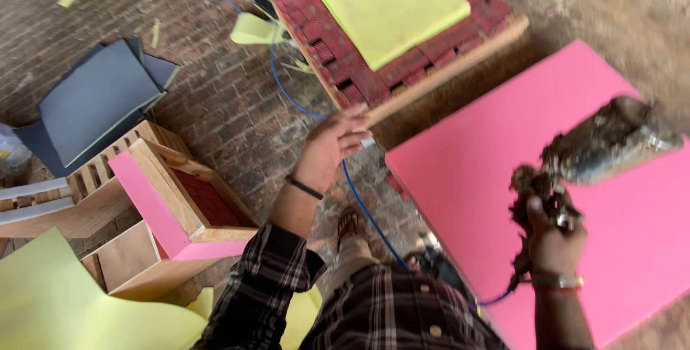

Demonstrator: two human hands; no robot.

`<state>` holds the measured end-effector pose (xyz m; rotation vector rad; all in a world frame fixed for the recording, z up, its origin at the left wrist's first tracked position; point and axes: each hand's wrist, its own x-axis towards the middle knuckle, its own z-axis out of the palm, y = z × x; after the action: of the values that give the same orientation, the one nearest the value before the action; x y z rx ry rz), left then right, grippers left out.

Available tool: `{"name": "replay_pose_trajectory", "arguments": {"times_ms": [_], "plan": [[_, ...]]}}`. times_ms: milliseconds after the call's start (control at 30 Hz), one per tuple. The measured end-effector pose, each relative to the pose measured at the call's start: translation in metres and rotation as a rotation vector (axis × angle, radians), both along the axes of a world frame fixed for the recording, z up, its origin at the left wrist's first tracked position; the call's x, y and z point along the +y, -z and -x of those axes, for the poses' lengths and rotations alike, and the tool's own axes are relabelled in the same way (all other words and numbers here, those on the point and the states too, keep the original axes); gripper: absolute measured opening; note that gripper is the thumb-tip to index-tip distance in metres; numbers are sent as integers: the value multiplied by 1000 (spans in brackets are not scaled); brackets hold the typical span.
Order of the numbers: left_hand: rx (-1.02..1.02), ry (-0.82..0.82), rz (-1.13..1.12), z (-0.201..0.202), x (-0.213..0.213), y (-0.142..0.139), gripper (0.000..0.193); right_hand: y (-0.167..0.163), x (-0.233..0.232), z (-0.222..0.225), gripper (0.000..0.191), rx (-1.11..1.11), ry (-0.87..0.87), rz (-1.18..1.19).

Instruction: The person uses a spray gun to apply paint to a yellow foam board and a pink board. They refill the spray gun from a paint can and continue spraying the pink board.

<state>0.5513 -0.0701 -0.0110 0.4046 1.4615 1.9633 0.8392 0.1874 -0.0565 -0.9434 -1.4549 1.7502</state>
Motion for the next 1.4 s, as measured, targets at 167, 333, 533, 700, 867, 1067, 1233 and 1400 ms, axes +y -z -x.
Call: {"name": "replay_pose_trajectory", "arguments": {"times_ms": [167, 333, 533, 700, 867, 1067, 1233, 1400], "plan": [[-272, 186, 90, -41, 26, 54, 58, 1, -3, -13, 32, 80, 9, -49], [-199, 200, 75, -39, 35, 61, 58, -5, -6, -22, 34, -5, 88, -12], [-170, 196, 70, -27, 39, 53, 59, -7, -11, -26, 34, -57, 115, -3], [-226, 238, -77, -33, 41, 38, 65, 5, -8, -34, 29, -21, 132, 6], [-435, 270, -1382, 16, 8, -34, 93, 14, 0, -24, 42, 17, 153, 14], [-213, 298, -1336, 60, -24, -78, 109, 22, 0, -11, 40, -13, 132, 0], [-268, 207, -1311, 49, -15, -48, 106, 27, 2, -8, 36, -50, 109, 0], [-304, 129, -1261, 47, -18, -34, 103, 26, 2, 2, 37, -68, 91, 19]]}}
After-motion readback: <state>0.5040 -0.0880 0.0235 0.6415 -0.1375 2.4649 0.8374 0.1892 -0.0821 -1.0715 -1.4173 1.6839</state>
